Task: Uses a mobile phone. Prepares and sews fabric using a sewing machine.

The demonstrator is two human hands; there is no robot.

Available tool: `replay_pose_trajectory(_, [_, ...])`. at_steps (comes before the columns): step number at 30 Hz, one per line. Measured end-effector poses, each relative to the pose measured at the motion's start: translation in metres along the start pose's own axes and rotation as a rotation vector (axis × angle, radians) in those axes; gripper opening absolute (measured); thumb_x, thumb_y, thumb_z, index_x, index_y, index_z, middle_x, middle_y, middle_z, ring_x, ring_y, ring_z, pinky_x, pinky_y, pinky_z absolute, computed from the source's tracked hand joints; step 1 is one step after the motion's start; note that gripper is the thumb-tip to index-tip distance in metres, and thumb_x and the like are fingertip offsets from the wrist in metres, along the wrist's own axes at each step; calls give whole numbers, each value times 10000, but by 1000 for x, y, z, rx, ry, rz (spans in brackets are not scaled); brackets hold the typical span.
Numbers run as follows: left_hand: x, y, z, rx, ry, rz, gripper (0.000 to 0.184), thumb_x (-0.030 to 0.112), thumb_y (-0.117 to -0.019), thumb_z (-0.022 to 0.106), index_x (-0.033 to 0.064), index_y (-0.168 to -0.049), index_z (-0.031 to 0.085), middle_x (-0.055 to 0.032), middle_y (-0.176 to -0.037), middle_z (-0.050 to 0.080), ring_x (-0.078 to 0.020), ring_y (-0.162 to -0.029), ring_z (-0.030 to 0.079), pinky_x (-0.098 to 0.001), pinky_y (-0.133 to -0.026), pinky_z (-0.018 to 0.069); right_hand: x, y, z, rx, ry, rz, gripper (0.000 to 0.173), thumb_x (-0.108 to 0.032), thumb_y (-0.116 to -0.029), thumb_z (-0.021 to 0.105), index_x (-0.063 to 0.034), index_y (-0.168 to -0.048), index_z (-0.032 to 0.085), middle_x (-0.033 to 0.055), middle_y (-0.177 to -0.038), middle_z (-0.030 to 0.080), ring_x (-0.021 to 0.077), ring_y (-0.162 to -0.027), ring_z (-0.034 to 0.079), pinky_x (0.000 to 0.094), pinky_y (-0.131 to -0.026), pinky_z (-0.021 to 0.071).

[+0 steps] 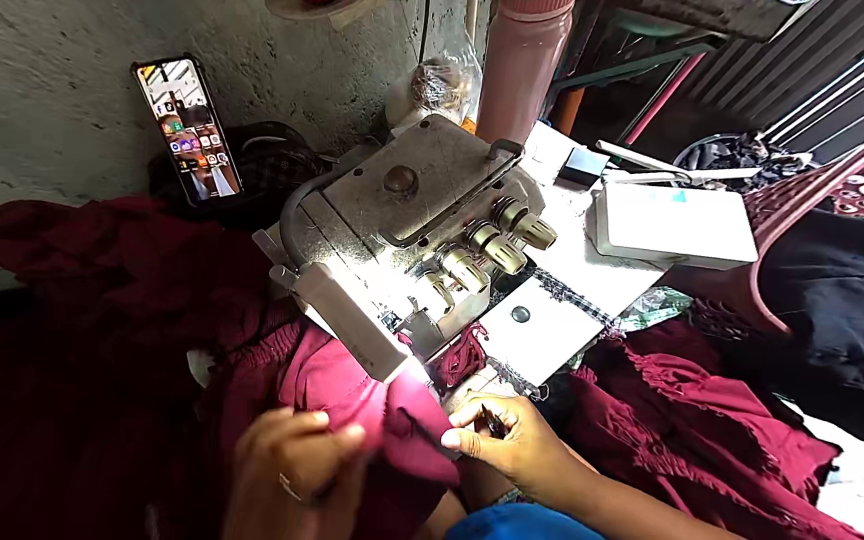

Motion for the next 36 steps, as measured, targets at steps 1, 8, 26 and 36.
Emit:
replay_pose_trajectory(1, [19,3,4,-30,-129,66,158,394,-1019,605,240,-1012,642,99,-986,632,-44,-1087,567,-255,-1056,361,-1,1,0,-13,-12,13,101,-191,-896,770,-91,-890,756,-89,-838,683,-114,-627,492,63,-552,396])
replay_pose_trajectory(8, [48,48,48,-32,-370,86,148,319,-1015,593,251,-973,717,82,-922,645,-63,-1051,541,-322,-1040,232,-5,8,3,-80,-107,48,70,-127,-914,712,-83,-925,766,-90,-876,706,-113,-657,538,69,-577,437])
replay_pose_trajectory(26, [41,43,48,46,-193,-122,177,383,-1003,604,267,-916,705,136,-899,700,-6,-1079,575,-368,-1091,205,-17,11,-7,4,185,-180,114,-136,-889,674,-63,-894,762,-42,-850,696,-100,-695,533,56,-602,415])
replay_pose_trajectory(36, [42,46,51,-23,-239,-102,191,376,-1025,574,297,-952,731,133,-922,707,-17,-1108,571,-405,-1101,185,-19,10,1,-31,244,-294,119,-157,-893,665,-63,-879,737,-34,-788,657,-87,-651,491,58,-566,371])
Point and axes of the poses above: each hand's wrist, its own y-axis away from the middle knuckle, its own z-axis out of the palm, x = y × z, the point moved 7 cm from there along -y, towards the middle knuckle
